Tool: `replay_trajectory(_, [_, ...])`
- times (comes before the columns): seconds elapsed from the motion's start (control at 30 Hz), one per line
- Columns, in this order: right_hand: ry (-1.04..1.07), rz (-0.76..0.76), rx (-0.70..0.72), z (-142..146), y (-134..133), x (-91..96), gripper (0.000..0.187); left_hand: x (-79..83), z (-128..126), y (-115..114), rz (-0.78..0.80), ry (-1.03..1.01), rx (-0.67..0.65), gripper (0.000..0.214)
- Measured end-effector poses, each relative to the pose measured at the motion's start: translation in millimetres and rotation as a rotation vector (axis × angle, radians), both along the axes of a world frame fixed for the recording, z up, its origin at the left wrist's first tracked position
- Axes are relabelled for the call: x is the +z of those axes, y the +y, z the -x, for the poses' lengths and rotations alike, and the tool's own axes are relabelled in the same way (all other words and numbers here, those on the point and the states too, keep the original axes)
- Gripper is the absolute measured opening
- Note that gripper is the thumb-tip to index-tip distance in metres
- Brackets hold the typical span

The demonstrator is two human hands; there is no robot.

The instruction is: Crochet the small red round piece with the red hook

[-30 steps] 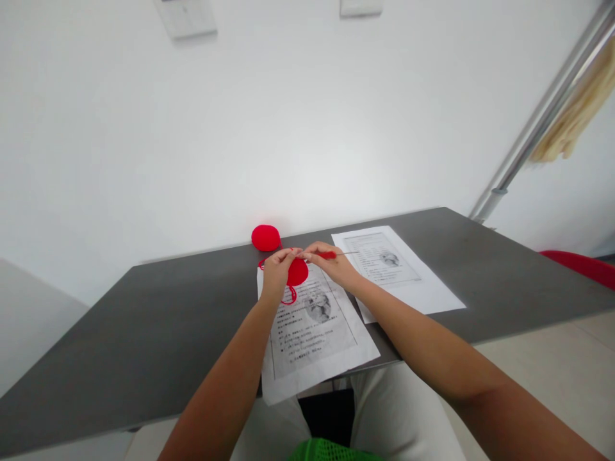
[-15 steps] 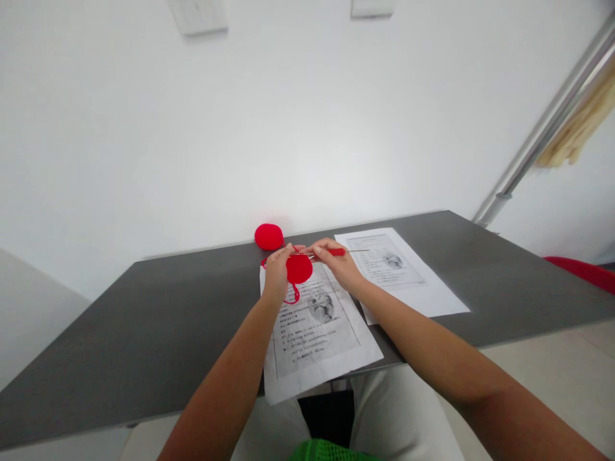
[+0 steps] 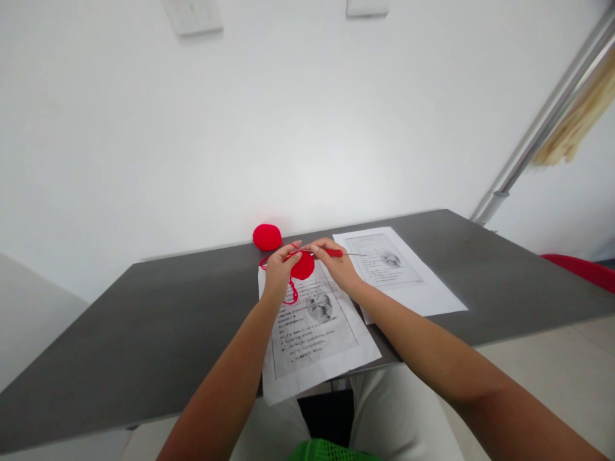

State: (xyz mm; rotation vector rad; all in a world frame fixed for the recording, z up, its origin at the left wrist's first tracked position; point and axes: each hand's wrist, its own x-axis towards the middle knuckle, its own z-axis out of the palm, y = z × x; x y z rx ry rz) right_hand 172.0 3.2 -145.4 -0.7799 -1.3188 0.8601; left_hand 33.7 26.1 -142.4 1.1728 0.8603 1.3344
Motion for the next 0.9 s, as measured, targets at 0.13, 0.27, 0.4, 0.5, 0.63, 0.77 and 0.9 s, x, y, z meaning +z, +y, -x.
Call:
replay_trajectory(0.13, [-0.201, -0.057, -0.106, -1.3, 0.1, -2.3, 0.020, -1.0, 1.2, 0.4, -0.064, 0.140, 0.056, 0.045])
replay_trajectory(0.27, [-0.433, -0.232, -0.135, -0.7, -0.5, -6.4, 0.016, 1.3, 1.1, -1.8, -0.119, 0.217, 0.159, 0.040])
replay_trajectory(0.4, [-0.611, -0.419, -0.113, 1.0, -2.5, -8.7, 0.018, 3.2, -3.0, -5.4, -0.140, 0.201, 0.205, 0.034])
replay_trajectory(0.5, [-0.650, -0.455, -0.175, 2.2, -4.6, -8.6, 0.019, 0.7, -5.9, -5.0, -0.051, 0.018, 0.067, 0.035])
replay_trajectory(0.63, [-0.627, -0.474, -0.183, 2.7, -6.8, -6.5, 0.016, -0.2, -2.9, -0.7, 0.102, -0.180, -0.196, 0.038])
replay_trajectory(0.77, [-0.495, -0.369, -0.141, 0.5, -8.4, -1.7, 0.012, 6.5, 7.1, 2.5, 0.153, -0.155, -0.362, 0.038])
replay_trajectory(0.9, [-0.349, -0.246, -0.110, -3.6, -7.7, 2.5, 0.012, 13.6, 17.6, 3.8, 0.179, -0.089, -0.469, 0.039])
